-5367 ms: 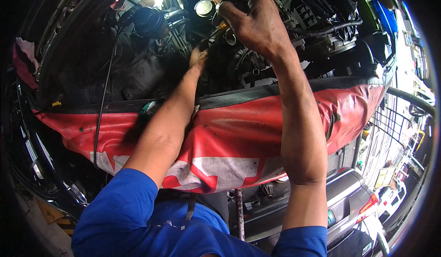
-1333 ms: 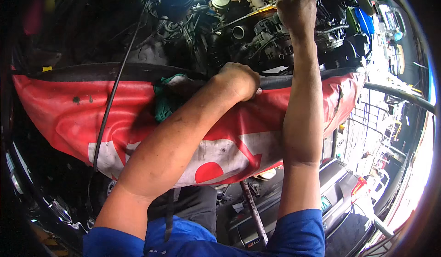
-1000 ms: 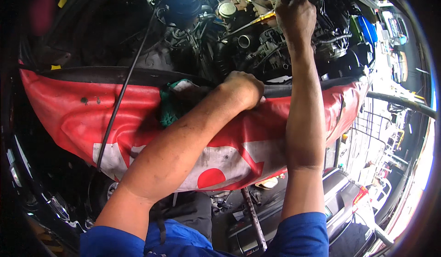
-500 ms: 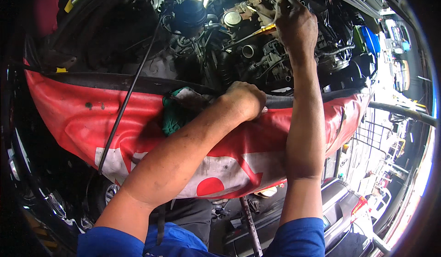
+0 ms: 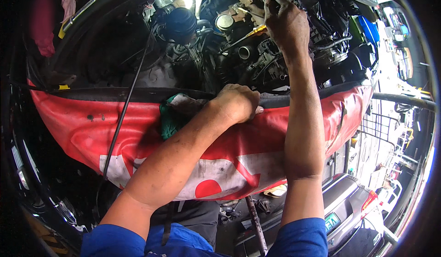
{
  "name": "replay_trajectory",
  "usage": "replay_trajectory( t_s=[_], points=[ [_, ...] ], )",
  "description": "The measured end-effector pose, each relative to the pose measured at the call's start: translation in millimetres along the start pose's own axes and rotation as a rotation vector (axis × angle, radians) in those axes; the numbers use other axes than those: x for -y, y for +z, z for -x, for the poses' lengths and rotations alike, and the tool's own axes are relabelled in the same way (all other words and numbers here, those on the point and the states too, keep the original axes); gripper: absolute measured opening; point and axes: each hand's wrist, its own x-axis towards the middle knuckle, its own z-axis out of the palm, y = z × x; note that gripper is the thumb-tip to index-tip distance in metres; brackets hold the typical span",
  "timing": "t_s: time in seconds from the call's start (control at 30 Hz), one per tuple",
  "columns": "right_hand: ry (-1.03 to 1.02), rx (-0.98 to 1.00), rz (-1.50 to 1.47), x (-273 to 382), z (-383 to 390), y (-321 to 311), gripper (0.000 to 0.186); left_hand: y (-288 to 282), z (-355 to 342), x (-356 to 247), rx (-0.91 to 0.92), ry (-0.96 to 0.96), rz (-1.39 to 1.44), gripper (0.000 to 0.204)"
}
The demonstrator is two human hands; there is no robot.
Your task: Inspecting and repairing internal components of a car engine using hand tools.
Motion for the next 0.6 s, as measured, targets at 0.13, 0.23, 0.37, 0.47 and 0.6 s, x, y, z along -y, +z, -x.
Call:
replay_trajectory(
  t_s=[0.13,0.23,0.37,0.47,0.6],
  points=[
    [-0.015,-0.015,-0.010,4.5,-0.4,1.9,0.031,-2.5,3.9,4.0,0.007,-0.006,0.013,0.038],
    [0.000,-0.011,-0.003,12.2,0.3,3.8,0.032,-4.7,8.1,8.2,0.000,-0.009,0.010,0.038],
    [-0.044,-0.098,-0.018,-4.2,0.0,-1.8,0.031,-6.7,3.0,-0.3,-0.021,0.032,0.026,0.037],
    [-0.042,0.054,0.120,-54.4,3.6,4.9,0.021,-4.6,-11.0,-7.8,0.102,0.044,0.099,0.040],
    [-0.048,-0.055,0.036,-21.4,-1.7,29.8,0.020,-14.9,-0.8,6.9,0.093,-0.030,0.067,0.045]
  ],
)
